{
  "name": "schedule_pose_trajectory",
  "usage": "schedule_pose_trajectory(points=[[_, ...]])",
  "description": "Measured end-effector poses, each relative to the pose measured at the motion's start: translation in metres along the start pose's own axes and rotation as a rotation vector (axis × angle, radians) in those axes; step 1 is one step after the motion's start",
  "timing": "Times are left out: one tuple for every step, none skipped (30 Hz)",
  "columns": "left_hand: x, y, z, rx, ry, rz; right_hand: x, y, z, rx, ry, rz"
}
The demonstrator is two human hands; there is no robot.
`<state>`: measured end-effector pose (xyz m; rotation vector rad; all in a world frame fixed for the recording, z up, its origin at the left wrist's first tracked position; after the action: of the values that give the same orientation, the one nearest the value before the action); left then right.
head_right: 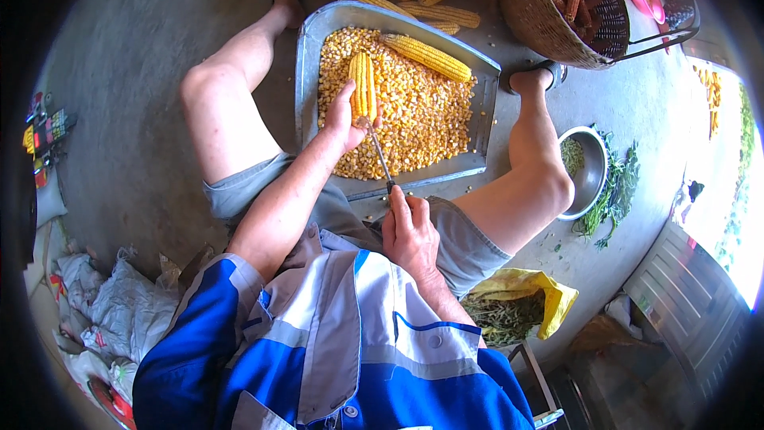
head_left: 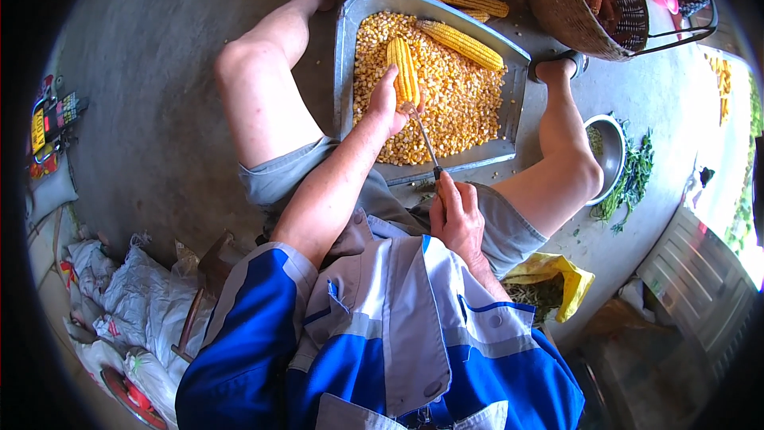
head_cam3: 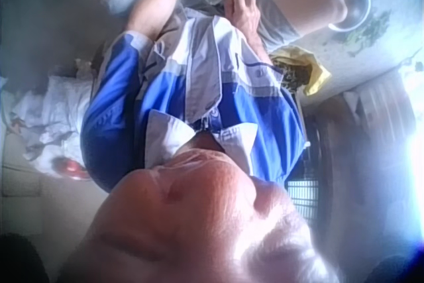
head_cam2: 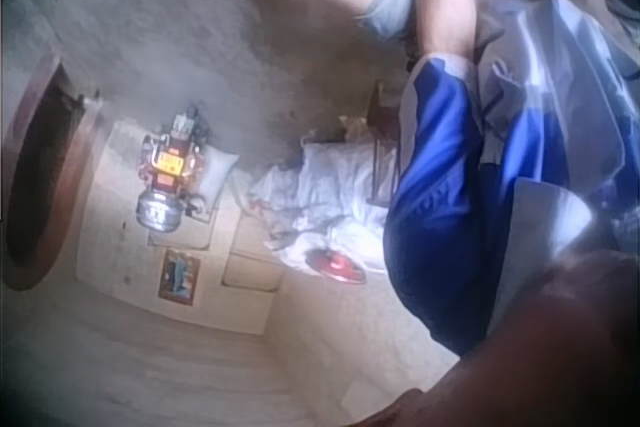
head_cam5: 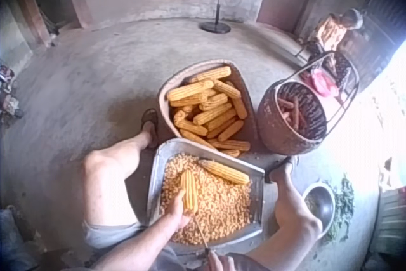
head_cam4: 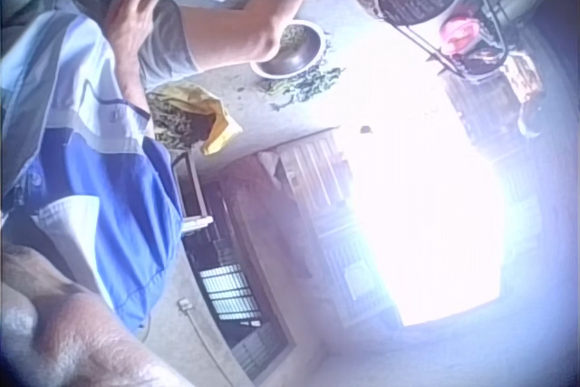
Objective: The person removes corn kernels from corn cobs into a metal tray using a knife and by hand.
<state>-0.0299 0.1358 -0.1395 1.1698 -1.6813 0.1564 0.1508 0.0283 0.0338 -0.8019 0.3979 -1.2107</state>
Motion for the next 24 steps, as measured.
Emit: schedule_pose_trajectory(points=[[-0.0009, -0.0003, 0.0007, 0.004, -0.006, -0.003, -0.0001, -0.0004, 0.0001, 0.0, 0.0, 0.001], [-0.0017, -0.0007, 0.0017, 0.004, -0.006, -0.004, -0.0003, -0.001, 0.0002, 0.0, -0.003, 0.0], [-0.0014, -0.0007, 0.0013, 0.006, -0.014, -0.003, -0.0003, -0.0013, 0.0004, 0.002, -0.005, -0.002], [-0.0011, -0.0008, 0.0008, 0.007, -0.022, -0.003, -0.0003, -0.0009, 0.0002, 0.002, -0.005, -0.002], [-0.0009, -0.0009, 0.0005, 0.008, -0.022, -0.003, -0.0003, -0.0003, -0.0001, 0.003, -0.001, 0.002], [-0.0001, -0.0004, -0.0001, 0.012, -0.012, -0.002, -0.0002, 0.0002, -0.0004, 0.004, 0.002, 0.006], [0.0007, 0.0001, -0.0006, 0.017, -0.001, -0.001, -0.0001, 0.0003, -0.0007, 0.004, 0.002, 0.006], [0.0018, 0.0003, -0.0013, 0.017, -0.001, -0.001, 0.0001, 0.0005, -0.001, 0.004, 0.002, 0.003], [0.003, 0.0001, -0.0014, 0.002, 0.004, 0.003, 0.0004, 0.0003, -0.0009, 0.004, 0.002, 0.0], [0.0039, 0.0, -0.0016, -0.014, 0.009, 0.008, 0.0005, -0.0001, -0.0007, 0.005, 0.001, 0.0], [0.0042, 0.0005, -0.0022, -0.013, 0.009, 0.008, 0.0007, -0.0004, -0.0004, 0.01, 0.0, -0.002], [0.0035, 0.0011, -0.0024, -0.001, 0.002, 0.008, 0.0006, -0.0005, -0.0004, 0.014, 0.0, -0.004], [0.0031, 0.0014, -0.0025, 0.01, -0.005, 0.007, 0.0006, -0.0004, -0.0005, 0.014, -0.001, -0.003], [0.0029, 0.0013, -0.0023, 0.011, -0.005, 0.007, 0.0006, -0.0002, -0.0006, 0.018, -0.003, -0.002], [0.0022, 0.0009, -0.002, 0.018, -0.003, 0.009, 0.0006, 0.0002, -0.0008, 0.021, -0.004, -0.001], [0.0017, 0.0005, -0.0017, 0.026, -0.001, 0.011, 0.0009, 0.0005, -0.0008, 0.021, -0.004, -0.001], [0.0014, 0.0001, -0.0013, 0.026, -0.001, 0.011, 0.0014, 0.0007, -0.0009, 0.019, -0.008, -0.002], [0.0005, -0.0008, 0.0003, 0.015, -0.008, 0.015, 0.0016, 0.0006, -0.001, 0.017, -0.012, -0.003], [-0.0005, -0.0015, 0.0018, 0.005, -0.015, 0.018, 0.0014, 0.0003, -0.0011, 0.016, -0.013, -0.002], [-0.0016, -0.002, 0.0035, 0.005, -0.014, 0.017, 0.0012, -0.0001, -0.0013, 0.015, -0.013, 0.0], [-0.0016, -0.0023, 0.003, 0.003, -0.017, 0.024, 0.0012, 0.0001, -0.0013, 0.015, -0.012, -0.002], [-0.0016, -0.0027, 0.0024, 0.001, -0.021, 0.029, 0.0011, 0.0014, -0.0015, 0.016, -0.012, -0.003], [-0.0016, -0.003, 0.0019, 0.001, -0.021, 0.031, 0.0009, 0.0022, -0.0018, 0.038, -0.003, 0.03], [-0.0013, -0.0028, 0.0018, -0.004, -0.008, 0.032, 0.0007, 0.0024, -0.0023, 0.06, 0.006, 0.064]])
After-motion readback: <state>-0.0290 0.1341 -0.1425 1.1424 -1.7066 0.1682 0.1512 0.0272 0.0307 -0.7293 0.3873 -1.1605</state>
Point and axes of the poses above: each hand's wrist, its own x-axis away from the middle knuckle, its own z-axis out of the back of the hand, y = z × x, the point moved 4 cm from there along -x, towards the middle knuckle, and after that the axes turned 8 degrees about -x, right-handed, at the moved point
